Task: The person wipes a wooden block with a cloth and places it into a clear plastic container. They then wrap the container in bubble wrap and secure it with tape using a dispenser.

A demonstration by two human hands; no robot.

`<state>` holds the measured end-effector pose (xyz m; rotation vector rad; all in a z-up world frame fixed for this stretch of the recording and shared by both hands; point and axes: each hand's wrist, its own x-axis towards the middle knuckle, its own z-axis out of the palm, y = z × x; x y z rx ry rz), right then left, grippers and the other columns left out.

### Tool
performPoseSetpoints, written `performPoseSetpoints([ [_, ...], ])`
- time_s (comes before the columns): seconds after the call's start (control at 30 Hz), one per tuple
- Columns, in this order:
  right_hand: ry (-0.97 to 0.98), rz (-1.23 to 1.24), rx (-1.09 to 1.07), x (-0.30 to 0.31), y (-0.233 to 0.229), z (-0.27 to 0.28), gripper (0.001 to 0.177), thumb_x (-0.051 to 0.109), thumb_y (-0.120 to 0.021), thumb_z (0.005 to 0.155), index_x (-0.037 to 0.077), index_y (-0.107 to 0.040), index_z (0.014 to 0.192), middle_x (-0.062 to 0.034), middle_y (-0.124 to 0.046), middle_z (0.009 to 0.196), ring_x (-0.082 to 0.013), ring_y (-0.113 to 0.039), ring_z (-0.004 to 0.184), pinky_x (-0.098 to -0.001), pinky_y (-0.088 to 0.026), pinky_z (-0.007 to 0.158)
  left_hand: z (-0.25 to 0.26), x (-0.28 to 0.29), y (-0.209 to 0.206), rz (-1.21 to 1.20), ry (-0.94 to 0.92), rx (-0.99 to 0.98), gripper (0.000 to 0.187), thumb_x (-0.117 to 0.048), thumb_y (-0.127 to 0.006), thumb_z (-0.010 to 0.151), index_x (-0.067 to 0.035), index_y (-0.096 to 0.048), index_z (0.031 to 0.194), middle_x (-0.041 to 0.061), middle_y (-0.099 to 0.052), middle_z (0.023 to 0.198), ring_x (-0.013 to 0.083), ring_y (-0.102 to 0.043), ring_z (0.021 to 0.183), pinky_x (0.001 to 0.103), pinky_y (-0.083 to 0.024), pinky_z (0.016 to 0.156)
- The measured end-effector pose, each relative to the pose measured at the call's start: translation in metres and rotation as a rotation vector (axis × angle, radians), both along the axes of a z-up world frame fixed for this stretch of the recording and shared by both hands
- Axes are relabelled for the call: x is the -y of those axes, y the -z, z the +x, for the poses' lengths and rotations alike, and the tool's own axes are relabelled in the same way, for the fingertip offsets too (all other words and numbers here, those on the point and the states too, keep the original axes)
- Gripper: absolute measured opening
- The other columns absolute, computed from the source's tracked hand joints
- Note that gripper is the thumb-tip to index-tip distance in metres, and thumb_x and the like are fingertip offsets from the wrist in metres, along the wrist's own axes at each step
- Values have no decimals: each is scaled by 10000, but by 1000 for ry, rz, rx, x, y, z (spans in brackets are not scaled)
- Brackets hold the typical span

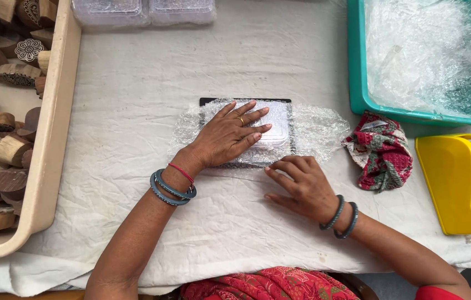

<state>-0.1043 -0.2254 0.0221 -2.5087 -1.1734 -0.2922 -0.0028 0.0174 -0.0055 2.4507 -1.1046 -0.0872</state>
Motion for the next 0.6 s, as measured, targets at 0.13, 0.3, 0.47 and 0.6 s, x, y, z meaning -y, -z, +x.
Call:
performPoseSetpoints([
  [0.13,48,-63,57,-7,20,4,434,269,-763,841,54,-692,1211,-94,-677,1205,-256,-591,1126,-437,-451,890,-3,2,-1,-14,-21,-2,514,-488,-263,1088,-309,-557,1469,-42,-335,1657,213,-209,1555,472,-106,1272],
  [0.3,111,-53,139,-2,34,13,236,111,-708,885,61,-659,1110,-78,-701,1092,-228,-652,1007,-427,-477,894,-2,2,-7,47,-37,-81,563,-536,-210,1058,-331,-560,1449,-60,-334,1641,196,-200,1547,466,-103,1277],
  [0.47,245,168,-4,17,17,48,113,28,-680,1003,51,-649,1109,-82,-680,933,-214,-665,824,-367,-498,781,2,0,-21,43,-1,-188,678,-673,-256,989,-287,-577,1445,-10,-297,1664,215,-154,1558,474,-62,1269],
  [0.6,236,243,-92,13,-23,57,201,176,-735,989,70,-666,1146,-110,-684,1002,-233,-658,857,-380,-514,761,6,-1,-25,62,-19,-360,809,-793,-271,895,-275,-593,1425,0,-259,1677,205,-107,1577,454,-19,1276],
])
